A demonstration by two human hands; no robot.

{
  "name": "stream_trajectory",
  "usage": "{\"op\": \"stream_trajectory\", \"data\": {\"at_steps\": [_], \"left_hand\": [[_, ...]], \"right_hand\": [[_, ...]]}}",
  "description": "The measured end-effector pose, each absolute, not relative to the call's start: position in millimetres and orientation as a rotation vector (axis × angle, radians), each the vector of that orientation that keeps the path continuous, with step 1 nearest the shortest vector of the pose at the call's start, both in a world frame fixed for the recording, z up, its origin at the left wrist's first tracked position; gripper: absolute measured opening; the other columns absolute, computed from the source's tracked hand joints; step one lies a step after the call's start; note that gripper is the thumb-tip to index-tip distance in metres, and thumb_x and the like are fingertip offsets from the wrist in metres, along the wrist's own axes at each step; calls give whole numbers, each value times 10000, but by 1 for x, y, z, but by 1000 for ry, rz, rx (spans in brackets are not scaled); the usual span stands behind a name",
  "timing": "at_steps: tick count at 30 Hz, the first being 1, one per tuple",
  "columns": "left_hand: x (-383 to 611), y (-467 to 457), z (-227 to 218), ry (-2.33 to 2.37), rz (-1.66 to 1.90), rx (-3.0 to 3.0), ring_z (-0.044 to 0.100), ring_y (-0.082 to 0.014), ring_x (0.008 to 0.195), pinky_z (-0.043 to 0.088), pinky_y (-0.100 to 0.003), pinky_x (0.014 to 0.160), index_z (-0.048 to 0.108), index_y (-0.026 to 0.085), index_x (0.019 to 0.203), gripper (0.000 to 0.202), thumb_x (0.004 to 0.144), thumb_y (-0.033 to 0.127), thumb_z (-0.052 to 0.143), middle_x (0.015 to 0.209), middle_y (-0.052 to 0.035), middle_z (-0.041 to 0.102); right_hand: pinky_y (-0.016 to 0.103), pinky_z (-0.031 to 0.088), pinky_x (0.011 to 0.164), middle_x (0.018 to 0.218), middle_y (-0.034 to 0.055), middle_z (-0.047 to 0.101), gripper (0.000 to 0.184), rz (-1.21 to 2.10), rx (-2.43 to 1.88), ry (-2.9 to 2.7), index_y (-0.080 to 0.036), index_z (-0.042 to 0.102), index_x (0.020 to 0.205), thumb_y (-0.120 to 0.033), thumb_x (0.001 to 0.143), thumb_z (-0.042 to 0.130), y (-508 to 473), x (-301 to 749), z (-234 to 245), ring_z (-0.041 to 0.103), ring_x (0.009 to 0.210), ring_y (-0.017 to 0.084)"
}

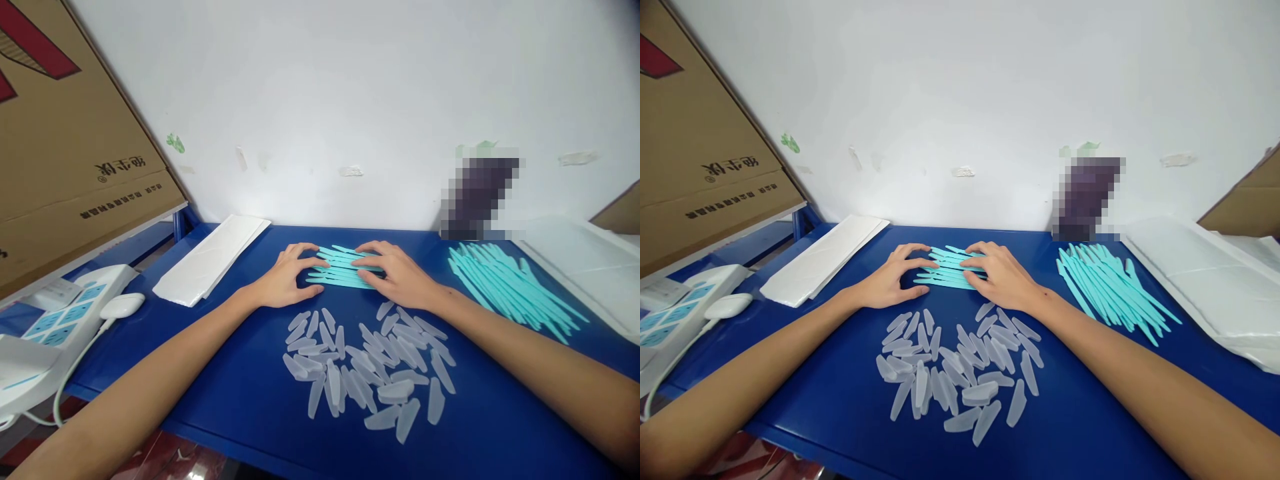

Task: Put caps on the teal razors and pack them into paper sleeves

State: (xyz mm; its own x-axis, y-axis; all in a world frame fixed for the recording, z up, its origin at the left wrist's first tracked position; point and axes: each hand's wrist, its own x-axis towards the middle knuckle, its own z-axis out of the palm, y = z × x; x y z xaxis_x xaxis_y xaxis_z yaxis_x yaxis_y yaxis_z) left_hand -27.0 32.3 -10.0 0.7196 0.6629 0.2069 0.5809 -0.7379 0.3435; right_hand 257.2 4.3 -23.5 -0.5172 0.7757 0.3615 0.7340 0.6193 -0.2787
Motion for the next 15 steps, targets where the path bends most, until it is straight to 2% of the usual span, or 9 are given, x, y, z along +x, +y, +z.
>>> {"op": "stream_trajectory", "data": {"at_steps": [5,11,15], "left_hand": [[-27,32,-9,995,455,2676,377,-378,1392,306,-643,1135,640,304,1299,448,877,441,704,1484,-114,441],[-27,32,-10,992,444,2663,373,-367,1397,303,-633,1140,638,296,1305,449,892,467,684,1493,-118,427],[-27,32,-10,994,445,2667,373,-373,1396,305,-636,1136,635,305,1307,452,885,458,689,1494,-114,432]], "right_hand": [[578,441,1003,1343,120,609,351,147,-1208,-2385,-247,716,1187,-386,999,454,5,257,-23,572,1191,318],[576,410,1017,1373,128,571,359,230,-1209,-2398,-237,675,1186,-378,1026,386,6,258,-23,522,1275,318],[576,414,993,1352,125,586,336,204,-1217,-2386,-246,679,1159,-401,1010,420,5,257,-23,543,1237,325]]}}
